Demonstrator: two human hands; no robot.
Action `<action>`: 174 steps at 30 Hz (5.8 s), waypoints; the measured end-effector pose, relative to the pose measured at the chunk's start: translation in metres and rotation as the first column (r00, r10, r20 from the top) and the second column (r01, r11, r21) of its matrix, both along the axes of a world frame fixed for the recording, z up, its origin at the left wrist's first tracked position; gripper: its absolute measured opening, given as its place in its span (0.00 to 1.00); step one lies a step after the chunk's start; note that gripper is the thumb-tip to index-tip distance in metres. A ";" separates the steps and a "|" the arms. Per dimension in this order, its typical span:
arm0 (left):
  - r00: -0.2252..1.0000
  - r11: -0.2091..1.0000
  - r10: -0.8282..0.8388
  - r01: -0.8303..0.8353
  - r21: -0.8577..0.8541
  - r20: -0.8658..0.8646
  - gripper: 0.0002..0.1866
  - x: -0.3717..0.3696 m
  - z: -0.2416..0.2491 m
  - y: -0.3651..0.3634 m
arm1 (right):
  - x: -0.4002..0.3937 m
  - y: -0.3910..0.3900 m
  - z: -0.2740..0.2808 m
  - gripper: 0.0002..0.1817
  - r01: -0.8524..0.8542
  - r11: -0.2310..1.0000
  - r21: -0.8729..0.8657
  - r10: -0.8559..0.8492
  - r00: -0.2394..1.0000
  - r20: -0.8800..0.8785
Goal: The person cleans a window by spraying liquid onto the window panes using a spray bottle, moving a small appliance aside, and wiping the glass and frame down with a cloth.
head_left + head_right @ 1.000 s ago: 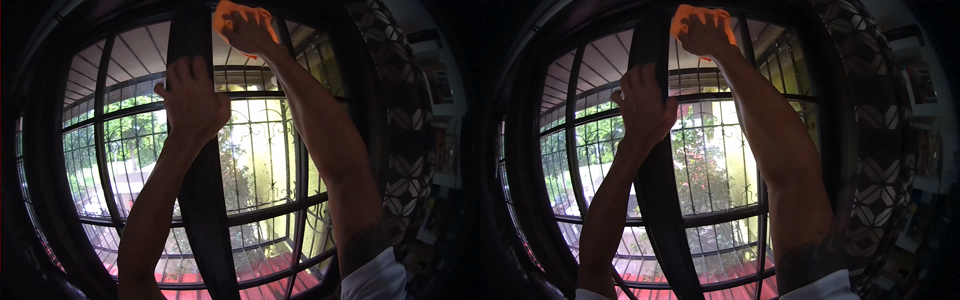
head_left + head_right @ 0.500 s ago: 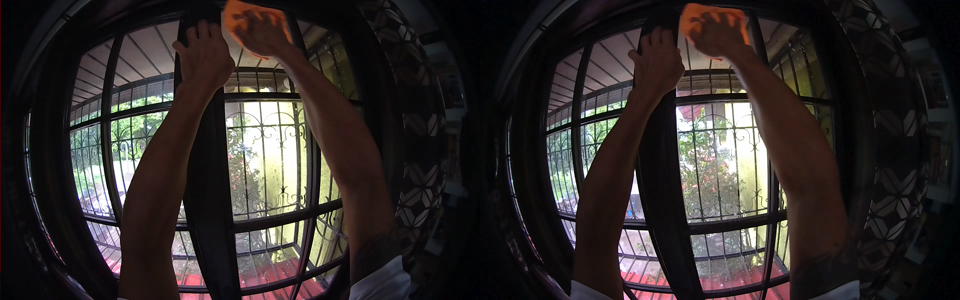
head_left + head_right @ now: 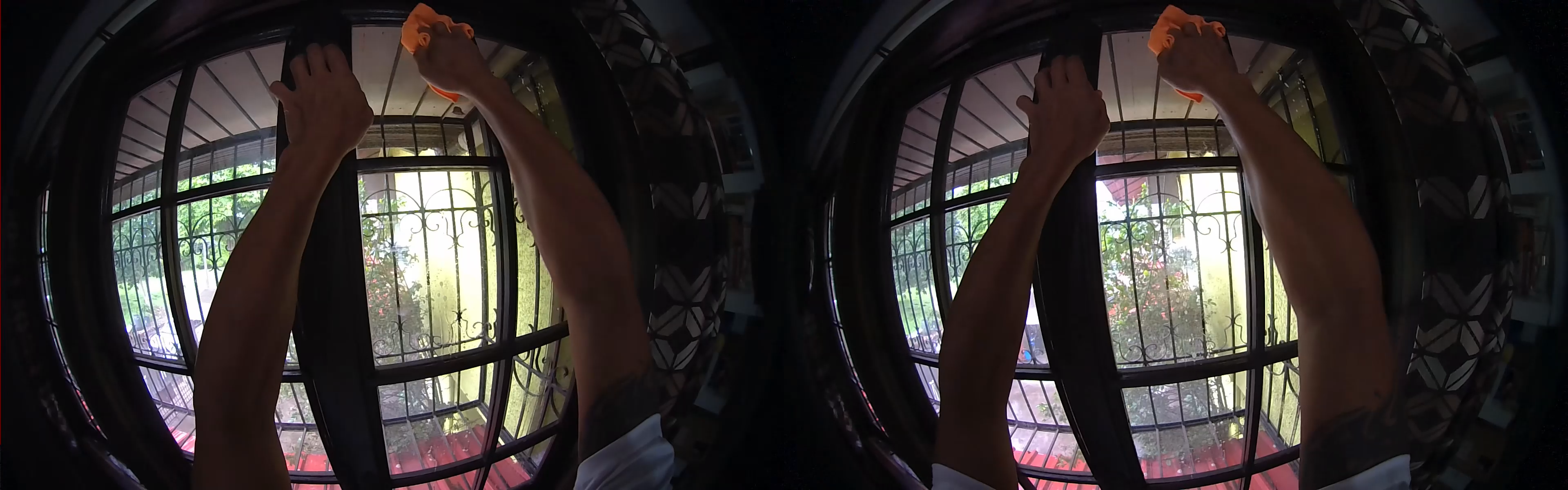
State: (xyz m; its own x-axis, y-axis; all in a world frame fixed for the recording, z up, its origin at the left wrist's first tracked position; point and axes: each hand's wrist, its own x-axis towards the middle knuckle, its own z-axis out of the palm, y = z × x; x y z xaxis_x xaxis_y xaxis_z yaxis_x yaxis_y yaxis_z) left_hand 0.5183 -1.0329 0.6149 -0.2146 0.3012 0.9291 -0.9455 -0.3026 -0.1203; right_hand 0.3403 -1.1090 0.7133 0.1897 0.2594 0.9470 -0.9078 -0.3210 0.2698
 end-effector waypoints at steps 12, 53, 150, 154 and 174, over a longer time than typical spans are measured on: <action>0.984 0.986 -0.156 0.160 -0.047 0.088 0.26 0.012 0.005 -0.007 | 0.015 -0.001 -0.063 0.23 -0.413 0.911 -0.010 0.354 0.793 -0.496; 0.973 0.981 -0.185 0.192 -0.037 0.142 0.29 0.005 -0.002 -0.003 | 0.060 0.017 -0.006 0.32 -0.145 0.989 0.000 0.144 0.980 -0.136; 0.973 0.975 -0.161 0.183 -0.128 0.167 0.32 0.010 0.000 -0.006 | -0.027 0.024 -0.059 0.20 0.043 0.985 0.170 -0.010 0.982 -0.188; 0.972 0.976 -0.178 0.194 -0.102 0.152 0.32 0.010 0.000 -0.004 | -0.038 0.026 -0.131 0.21 -0.088 0.987 0.136 0.121 0.959 -0.258; 0.956 0.965 -0.247 0.257 -0.051 0.159 0.41 0.007 0.001 -0.006 | 0.046 0.019 -0.009 0.21 -0.282 0.956 -0.077 0.244 0.915 -0.321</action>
